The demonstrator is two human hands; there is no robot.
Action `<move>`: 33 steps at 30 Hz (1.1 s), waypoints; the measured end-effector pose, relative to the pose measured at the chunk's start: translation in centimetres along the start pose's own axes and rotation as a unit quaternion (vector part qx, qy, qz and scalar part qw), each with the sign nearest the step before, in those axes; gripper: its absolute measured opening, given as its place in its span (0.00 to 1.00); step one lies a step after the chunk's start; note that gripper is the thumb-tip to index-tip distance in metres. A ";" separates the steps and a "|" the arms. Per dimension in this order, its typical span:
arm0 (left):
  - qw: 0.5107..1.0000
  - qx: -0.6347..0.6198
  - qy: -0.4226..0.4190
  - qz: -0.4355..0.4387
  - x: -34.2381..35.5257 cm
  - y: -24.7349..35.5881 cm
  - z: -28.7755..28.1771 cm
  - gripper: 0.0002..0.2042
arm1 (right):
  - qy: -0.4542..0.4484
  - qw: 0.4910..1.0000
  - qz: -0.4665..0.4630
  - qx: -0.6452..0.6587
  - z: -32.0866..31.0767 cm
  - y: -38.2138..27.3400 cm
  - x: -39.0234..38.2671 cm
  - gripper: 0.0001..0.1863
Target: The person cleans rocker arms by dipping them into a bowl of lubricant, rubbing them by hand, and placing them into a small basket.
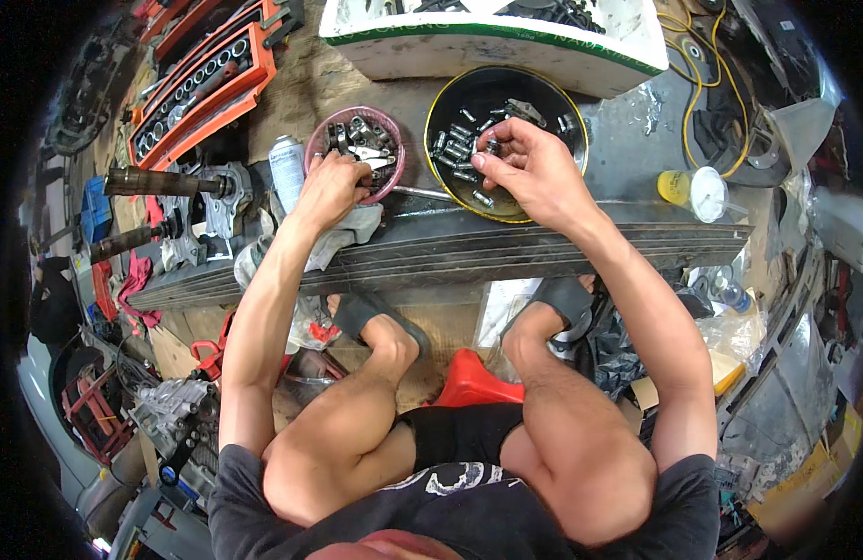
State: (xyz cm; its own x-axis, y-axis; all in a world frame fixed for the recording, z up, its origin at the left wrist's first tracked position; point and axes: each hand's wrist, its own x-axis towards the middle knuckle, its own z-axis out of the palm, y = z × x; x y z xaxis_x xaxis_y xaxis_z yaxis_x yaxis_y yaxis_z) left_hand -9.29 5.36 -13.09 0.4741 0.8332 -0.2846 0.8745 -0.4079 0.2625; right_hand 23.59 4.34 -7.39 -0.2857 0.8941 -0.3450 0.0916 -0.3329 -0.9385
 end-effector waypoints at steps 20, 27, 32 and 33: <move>0.995 -0.050 -0.078 0.026 1.5 -0.6 -0.6 0.11 | 0.042 0.996 0.028 -0.078 -0.4 -2.2 -1.2 0.18; 0.993 -0.042 -0.088 -0.068 1.0 0.1 0.2 0.11 | 0.061 0.981 -0.102 -0.155 0.4 -2.7 -1.8 0.18; 0.985 -0.134 -0.065 -0.090 0.9 -0.5 0.0 0.13 | 0.068 0.975 -0.155 -0.141 0.5 -2.3 -1.8 0.22; 0.983 -0.138 -0.071 -0.100 1.0 -0.2 -0.4 0.13 | 0.068 0.975 -0.156 -0.142 0.5 -2.4 -1.8 0.22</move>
State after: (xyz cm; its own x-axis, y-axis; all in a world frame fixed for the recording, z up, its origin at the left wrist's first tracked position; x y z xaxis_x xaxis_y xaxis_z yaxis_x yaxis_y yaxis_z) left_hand -9.02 6.41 -13.10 0.3215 0.8180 -0.4770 0.9001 -0.1074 0.4223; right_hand 23.38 3.33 -4.48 -0.2147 0.9764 -0.0229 0.2866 0.0405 -0.9572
